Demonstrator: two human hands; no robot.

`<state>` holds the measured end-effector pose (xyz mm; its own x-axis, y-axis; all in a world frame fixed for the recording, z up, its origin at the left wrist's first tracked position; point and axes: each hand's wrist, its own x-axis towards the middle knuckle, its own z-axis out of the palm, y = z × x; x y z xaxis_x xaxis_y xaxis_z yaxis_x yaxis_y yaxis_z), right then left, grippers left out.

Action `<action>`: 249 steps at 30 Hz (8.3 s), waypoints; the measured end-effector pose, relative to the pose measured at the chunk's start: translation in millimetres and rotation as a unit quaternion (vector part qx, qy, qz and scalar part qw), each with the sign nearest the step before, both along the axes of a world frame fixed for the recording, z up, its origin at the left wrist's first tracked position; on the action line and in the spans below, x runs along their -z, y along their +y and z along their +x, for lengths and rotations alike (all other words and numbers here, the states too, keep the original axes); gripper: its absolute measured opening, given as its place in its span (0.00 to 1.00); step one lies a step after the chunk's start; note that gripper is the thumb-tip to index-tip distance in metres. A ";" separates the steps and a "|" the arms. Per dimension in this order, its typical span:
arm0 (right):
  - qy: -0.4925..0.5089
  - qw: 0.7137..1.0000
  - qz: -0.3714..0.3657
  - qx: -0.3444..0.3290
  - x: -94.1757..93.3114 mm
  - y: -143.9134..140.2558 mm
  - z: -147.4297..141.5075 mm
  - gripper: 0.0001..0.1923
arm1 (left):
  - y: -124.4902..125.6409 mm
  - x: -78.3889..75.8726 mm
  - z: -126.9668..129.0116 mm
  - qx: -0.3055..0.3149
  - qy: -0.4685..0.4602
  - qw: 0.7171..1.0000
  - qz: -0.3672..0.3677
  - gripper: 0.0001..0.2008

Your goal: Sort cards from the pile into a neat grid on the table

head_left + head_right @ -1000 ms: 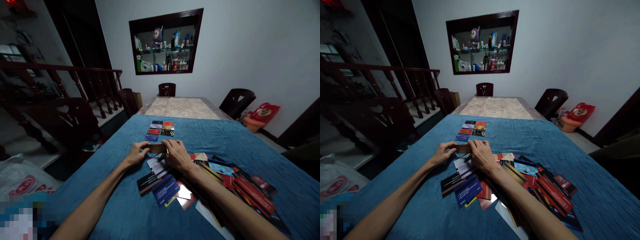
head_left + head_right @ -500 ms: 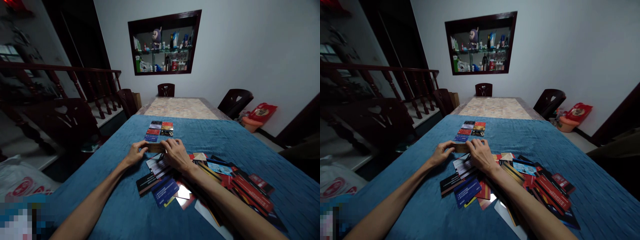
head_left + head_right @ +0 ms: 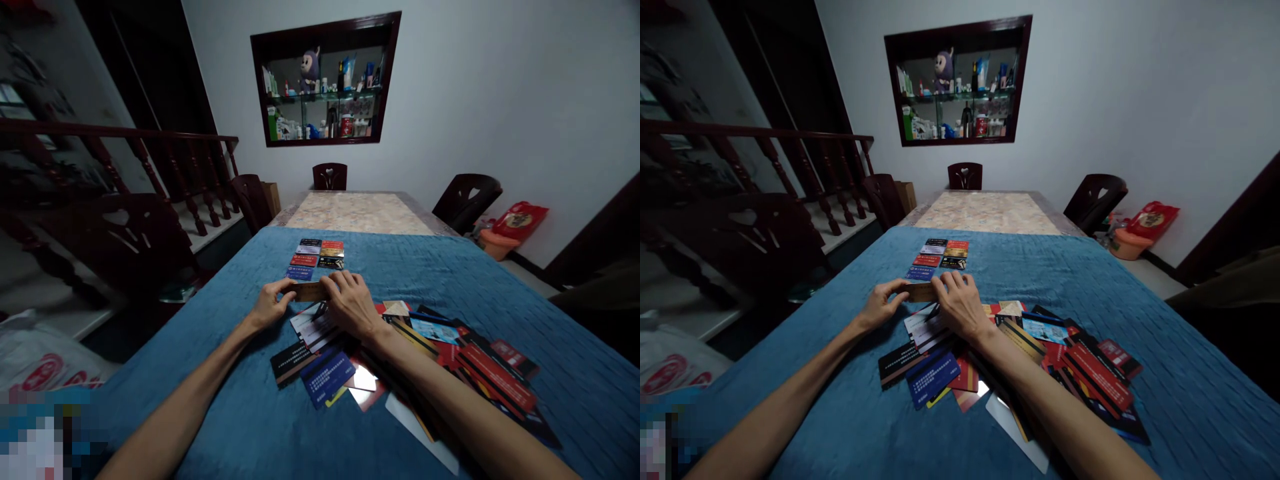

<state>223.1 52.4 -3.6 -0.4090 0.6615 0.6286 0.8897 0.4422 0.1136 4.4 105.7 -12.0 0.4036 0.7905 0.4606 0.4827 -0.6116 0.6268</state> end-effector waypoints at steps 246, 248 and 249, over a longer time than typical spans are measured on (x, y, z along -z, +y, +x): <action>-0.033 0.931 -0.311 -0.191 -20.5 11.6 52.0 0.09 | -37.2 -3.5 24.1 0.185 0.129 0.963 0.144 0.12; -0.033 0.934 -0.302 -0.187 -21.6 11.2 50.7 0.10 | -35.7 -2.8 23.6 0.177 0.121 0.965 0.150 0.12; -0.032 0.937 -0.296 -0.184 -21.9 11.2 50.2 0.10 | -35.0 -2.4 23.4 0.171 0.117 0.966 0.152 0.12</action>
<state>273.3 63.6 18.3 -0.7022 0.6930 0.1633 0.6643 0.7202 -0.2000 27.8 70.7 -9.5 0.7388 0.4349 0.5148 0.3262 -0.8992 0.2915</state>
